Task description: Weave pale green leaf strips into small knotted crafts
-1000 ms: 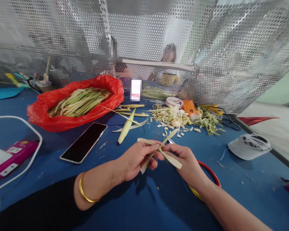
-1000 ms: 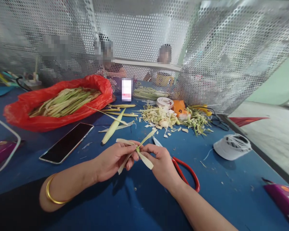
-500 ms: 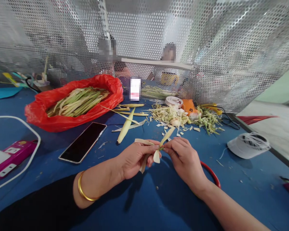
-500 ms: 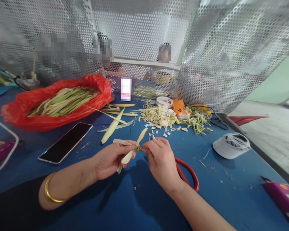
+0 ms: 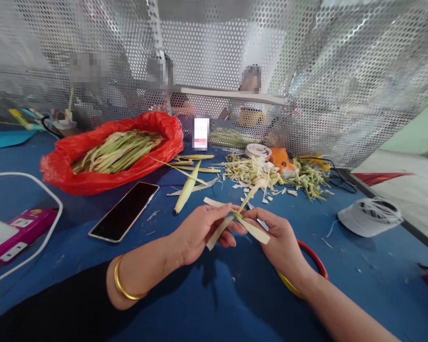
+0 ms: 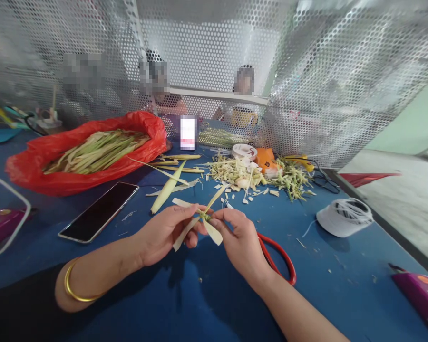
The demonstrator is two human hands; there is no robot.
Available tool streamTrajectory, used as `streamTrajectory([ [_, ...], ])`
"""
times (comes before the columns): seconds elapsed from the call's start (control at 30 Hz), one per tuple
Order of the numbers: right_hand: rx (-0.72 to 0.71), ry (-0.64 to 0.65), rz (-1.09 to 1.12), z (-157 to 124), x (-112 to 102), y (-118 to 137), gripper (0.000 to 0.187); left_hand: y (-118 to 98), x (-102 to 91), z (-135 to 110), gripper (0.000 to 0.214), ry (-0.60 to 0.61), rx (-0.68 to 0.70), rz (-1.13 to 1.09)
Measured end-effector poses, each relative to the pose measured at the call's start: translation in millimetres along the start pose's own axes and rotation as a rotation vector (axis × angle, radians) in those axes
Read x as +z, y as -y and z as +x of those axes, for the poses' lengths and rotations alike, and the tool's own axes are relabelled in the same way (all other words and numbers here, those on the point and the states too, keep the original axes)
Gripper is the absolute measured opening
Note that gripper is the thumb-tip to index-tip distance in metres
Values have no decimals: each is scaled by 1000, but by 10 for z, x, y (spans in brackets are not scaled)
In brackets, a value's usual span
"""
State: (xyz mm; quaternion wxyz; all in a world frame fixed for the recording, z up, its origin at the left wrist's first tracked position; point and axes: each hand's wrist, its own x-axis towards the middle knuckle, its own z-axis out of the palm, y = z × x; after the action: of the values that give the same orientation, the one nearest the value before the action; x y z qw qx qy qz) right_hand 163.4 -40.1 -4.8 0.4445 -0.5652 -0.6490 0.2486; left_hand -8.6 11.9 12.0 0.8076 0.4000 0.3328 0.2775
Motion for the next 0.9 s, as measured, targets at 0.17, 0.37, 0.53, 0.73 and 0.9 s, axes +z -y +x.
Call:
streamTrajectory([
  [0.17,-36,28,18,2,8,44,18,20,11,-7,12,-47,41,26],
  [0.37,-152,-12,-16,-31,31,40,17,11,42,-28,9,-49,40,38],
  [0.53,-212,-65,-77,-46,78,-17,21,35,58,-26,10,-91,1,54],
  [0.73,74,74,321,18,-13,67,17,73,34,-23,21,-107,58,57],
  [0.9,292,64,622,3,-5,86,25,73,67,-46,23,-102,76,159],
])
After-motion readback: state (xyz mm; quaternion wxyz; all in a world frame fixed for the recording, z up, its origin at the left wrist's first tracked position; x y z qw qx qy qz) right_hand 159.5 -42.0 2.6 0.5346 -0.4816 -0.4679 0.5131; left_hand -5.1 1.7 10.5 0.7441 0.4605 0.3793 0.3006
